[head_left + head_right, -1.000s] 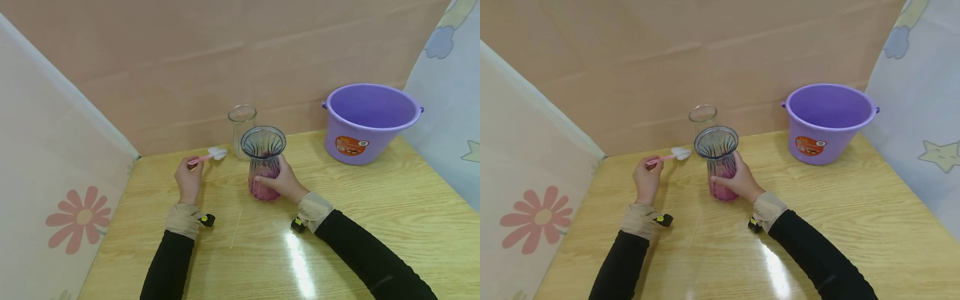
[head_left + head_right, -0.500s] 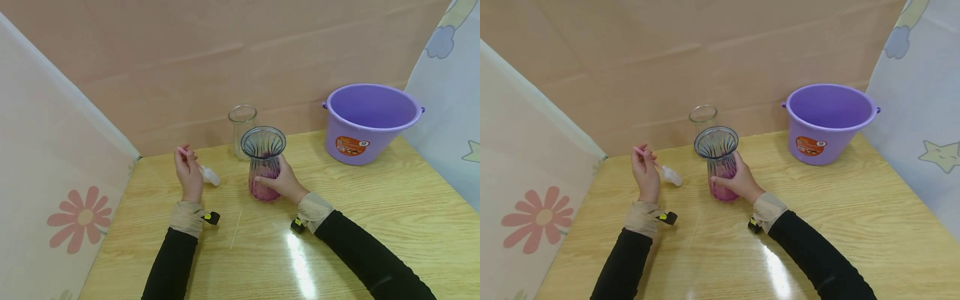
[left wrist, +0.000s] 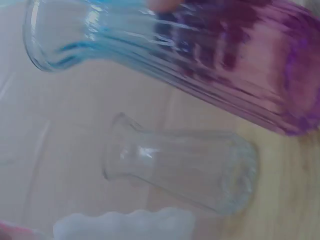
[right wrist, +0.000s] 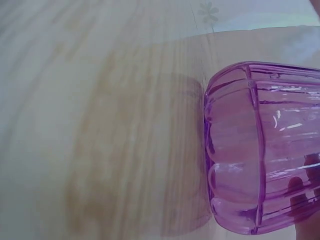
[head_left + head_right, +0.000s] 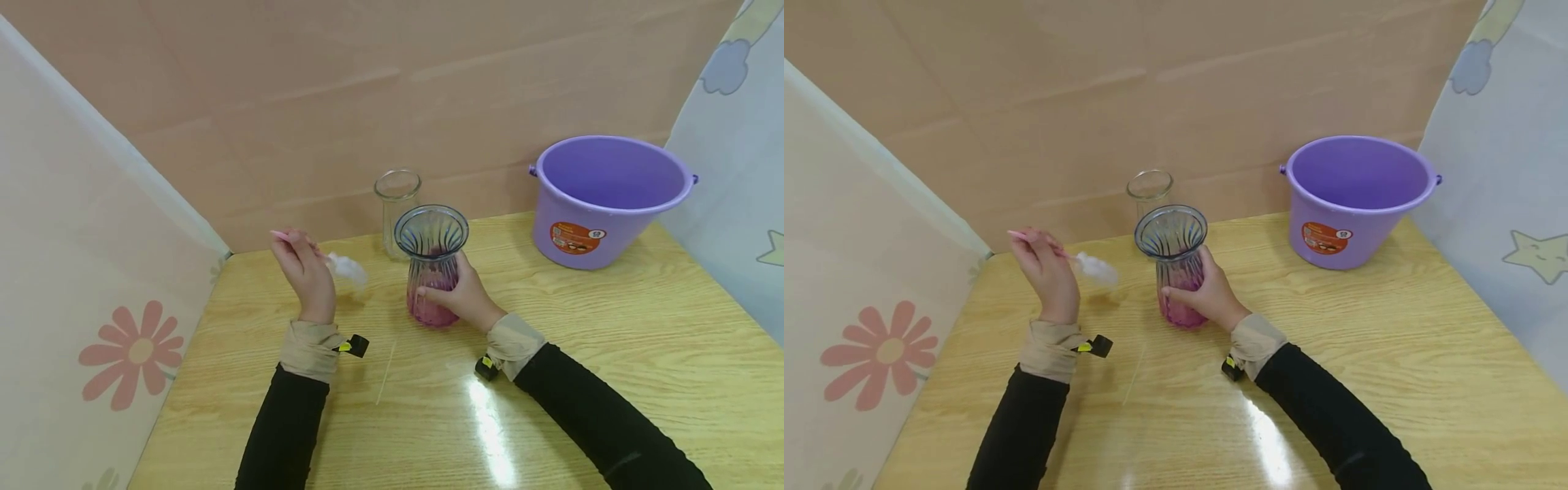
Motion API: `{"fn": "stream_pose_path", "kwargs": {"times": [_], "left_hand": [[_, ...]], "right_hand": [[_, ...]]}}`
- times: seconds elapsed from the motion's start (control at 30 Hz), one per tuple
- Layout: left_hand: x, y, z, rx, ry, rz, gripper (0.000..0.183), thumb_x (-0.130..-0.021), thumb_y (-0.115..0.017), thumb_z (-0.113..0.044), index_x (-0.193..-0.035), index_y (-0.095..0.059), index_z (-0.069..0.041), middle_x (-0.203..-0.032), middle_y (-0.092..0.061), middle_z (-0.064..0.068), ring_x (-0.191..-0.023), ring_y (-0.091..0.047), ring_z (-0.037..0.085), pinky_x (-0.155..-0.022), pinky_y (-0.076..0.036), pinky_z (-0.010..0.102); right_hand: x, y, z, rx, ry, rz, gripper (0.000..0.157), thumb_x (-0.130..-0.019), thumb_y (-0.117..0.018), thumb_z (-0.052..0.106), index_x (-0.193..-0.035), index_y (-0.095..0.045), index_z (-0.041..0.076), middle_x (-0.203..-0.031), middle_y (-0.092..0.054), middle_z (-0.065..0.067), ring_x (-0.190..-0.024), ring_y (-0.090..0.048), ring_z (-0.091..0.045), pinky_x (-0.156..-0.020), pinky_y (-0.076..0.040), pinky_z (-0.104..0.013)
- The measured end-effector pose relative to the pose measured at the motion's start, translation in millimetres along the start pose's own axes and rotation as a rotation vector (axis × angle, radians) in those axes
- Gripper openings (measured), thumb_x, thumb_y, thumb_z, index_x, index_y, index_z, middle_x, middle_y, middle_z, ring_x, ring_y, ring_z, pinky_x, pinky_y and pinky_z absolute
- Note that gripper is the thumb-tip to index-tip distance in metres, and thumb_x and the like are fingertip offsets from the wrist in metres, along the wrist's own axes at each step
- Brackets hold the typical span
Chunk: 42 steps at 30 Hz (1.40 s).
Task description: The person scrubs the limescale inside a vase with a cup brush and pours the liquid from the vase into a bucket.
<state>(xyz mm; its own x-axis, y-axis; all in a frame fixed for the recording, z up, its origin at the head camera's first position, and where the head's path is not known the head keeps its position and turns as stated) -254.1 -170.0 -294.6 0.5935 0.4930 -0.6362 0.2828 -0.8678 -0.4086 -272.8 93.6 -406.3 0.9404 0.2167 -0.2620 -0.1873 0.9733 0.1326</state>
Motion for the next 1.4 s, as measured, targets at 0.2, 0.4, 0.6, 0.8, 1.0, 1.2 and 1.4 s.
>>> {"fn": "stream_pose_path", "kwargs": {"times": [0.2,0.4,0.6,0.8,1.0,1.2,1.4], "left_hand": [[-6.1,-21.0,-31.7,0.233,-0.026,-0.021,0.020,-0.110,-0.021,-0.004,-0.094,-0.033,-0.008,-0.081,-0.035,0.003,-0.070,-0.035,0.015,-0.060,-0.033,0.023],[-10.5,-41.7,-63.3,0.340,-0.103,-0.015,0.023,-0.107,-0.015,0.001,-0.093,-0.031,-0.007,-0.078,-0.031,0.002,-0.067,-0.032,0.012,-0.059,-0.034,0.020],[-10.7,-57.1,-86.0,0.385,-0.141,-0.017,0.027,-0.105,-0.010,0.004,-0.091,-0.030,-0.007,-0.078,-0.031,0.002,-0.069,-0.035,0.012,-0.060,-0.037,0.019],[-8.1,-70.2,-107.4,0.418,-0.255,0.001,0.021,-0.109,-0.036,-0.016,-0.092,-0.032,-0.004,-0.076,-0.035,0.004,-0.068,-0.037,0.012,-0.061,-0.040,0.020],[-3.3,-82.9,-119.5,0.439,-0.325,0.041,0.049,-0.094,-0.060,-0.040,-0.091,-0.030,-0.002,-0.076,-0.032,0.006,-0.068,-0.035,0.014,-0.063,-0.039,0.021],[1.8,-101.1,-117.1,0.449,-0.270,0.147,0.049,-0.097,-0.059,-0.042,-0.091,-0.030,-0.004,-0.078,-0.033,0.005,-0.070,-0.035,0.016,-0.063,-0.036,0.022],[8.8,-119.2,-106.7,0.413,-0.224,0.296,0.044,-0.103,-0.053,-0.040,-0.093,-0.032,-0.002,-0.077,-0.036,0.002,-0.068,-0.035,0.014,-0.060,-0.034,0.022]], "right_hand": [[-0.7,-0.4,0.0,0.004,0.008,0.001,0.081,-0.080,-0.084,0.009,-0.145,-0.036,0.007,-0.137,-0.055,-0.018,-0.126,-0.054,-0.034,-0.107,-0.043,-0.052],[-1.3,0.4,-0.6,0.014,-0.003,-0.004,0.082,-0.079,-0.084,0.009,-0.145,-0.036,0.007,-0.138,-0.055,-0.018,-0.126,-0.054,-0.034,-0.107,-0.043,-0.053],[-1.1,0.2,-1.2,0.021,-0.011,-0.002,0.083,-0.079,-0.084,0.010,-0.146,-0.035,0.007,-0.139,-0.054,-0.018,-0.127,-0.053,-0.034,-0.108,-0.043,-0.054],[-1.1,0.6,-1.2,0.029,-0.020,-0.004,0.084,-0.079,-0.085,0.010,-0.146,-0.035,0.008,-0.140,-0.053,-0.018,-0.129,-0.052,-0.035,-0.109,-0.041,-0.054],[-2.3,0.8,-0.3,0.021,-0.019,-0.001,0.082,-0.080,-0.084,0.010,-0.146,-0.035,0.007,-0.139,-0.053,-0.018,-0.127,-0.053,-0.035,-0.107,-0.043,-0.054],[-3.4,2.2,-1.1,0.044,-0.019,0.000,0.083,-0.080,-0.084,0.012,-0.146,-0.034,0.008,-0.139,-0.053,-0.019,-0.128,-0.052,-0.035,-0.108,-0.042,-0.055],[-3.0,2.5,-0.9,0.056,-0.016,0.003,0.085,-0.080,-0.084,0.012,-0.148,-0.032,0.006,-0.141,-0.052,-0.020,-0.129,-0.051,-0.037,-0.109,-0.041,-0.056]]}}
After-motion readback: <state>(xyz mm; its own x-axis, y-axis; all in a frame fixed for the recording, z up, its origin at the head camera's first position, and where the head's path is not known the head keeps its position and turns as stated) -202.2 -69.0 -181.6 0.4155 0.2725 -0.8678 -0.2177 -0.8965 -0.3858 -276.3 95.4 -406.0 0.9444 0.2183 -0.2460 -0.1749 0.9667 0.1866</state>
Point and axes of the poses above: each hand's wrist, its own x-axis away from the middle knuckle, its own y-axis out of the back of the hand, z = x × y, the point moved 8 cm from there along -x, towards the middle knuckle
